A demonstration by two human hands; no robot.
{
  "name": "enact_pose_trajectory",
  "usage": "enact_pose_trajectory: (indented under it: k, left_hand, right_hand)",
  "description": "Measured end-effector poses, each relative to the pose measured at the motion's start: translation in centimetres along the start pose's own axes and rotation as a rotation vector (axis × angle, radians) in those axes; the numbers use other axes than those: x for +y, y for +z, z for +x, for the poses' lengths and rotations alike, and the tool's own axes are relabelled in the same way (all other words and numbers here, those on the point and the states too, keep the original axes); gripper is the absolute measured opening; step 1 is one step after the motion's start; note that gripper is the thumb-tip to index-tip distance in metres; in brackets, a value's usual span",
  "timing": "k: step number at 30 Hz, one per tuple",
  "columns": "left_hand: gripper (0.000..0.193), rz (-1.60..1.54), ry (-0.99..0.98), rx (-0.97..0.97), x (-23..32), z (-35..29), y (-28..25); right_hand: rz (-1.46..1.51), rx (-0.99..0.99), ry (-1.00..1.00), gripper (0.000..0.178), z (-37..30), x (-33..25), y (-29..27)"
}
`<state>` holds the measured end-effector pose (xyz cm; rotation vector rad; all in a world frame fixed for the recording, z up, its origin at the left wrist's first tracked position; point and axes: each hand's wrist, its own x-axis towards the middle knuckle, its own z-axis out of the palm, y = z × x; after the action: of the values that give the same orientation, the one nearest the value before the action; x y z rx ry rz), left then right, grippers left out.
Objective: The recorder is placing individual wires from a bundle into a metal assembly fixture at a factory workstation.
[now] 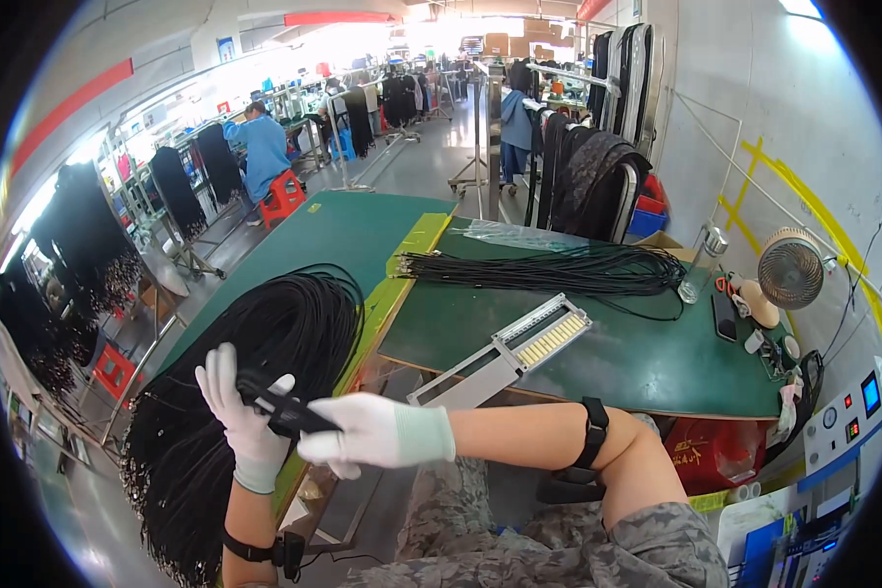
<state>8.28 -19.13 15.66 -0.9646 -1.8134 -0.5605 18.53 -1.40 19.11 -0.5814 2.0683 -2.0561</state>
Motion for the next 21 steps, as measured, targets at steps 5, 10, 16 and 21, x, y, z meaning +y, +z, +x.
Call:
enact_pose_trajectory:
  k: [5, 10, 16, 21]
  left_hand:
    - [0.011, 0.011, 0.103, -0.221, -5.2, -2.8, -0.6]
    - [0.009, 0.186, 0.061, -0.220, -12.1, -6.0, -2.4]
    - [0.020, 0.331, 0.049, -0.188, -19.9, -3.9, -3.0]
    - [0.022, -0.186, 0.285, 0.092, -7.1, 12.8, 24.8]
  right_hand:
    - [0.067, -0.053, -0.107, 0.034, -1.8, 0.6, 0.3]
    - [0.195, 0.050, -0.115, 0.036, -3.8, 0.9, -1.7]
    - [0.145, 0.229, -0.134, 0.048, -11.2, -3.2, -6.3]
    - [0.583, 0.343, -0.322, 0.035, -6.6, 5.6, -7.6]
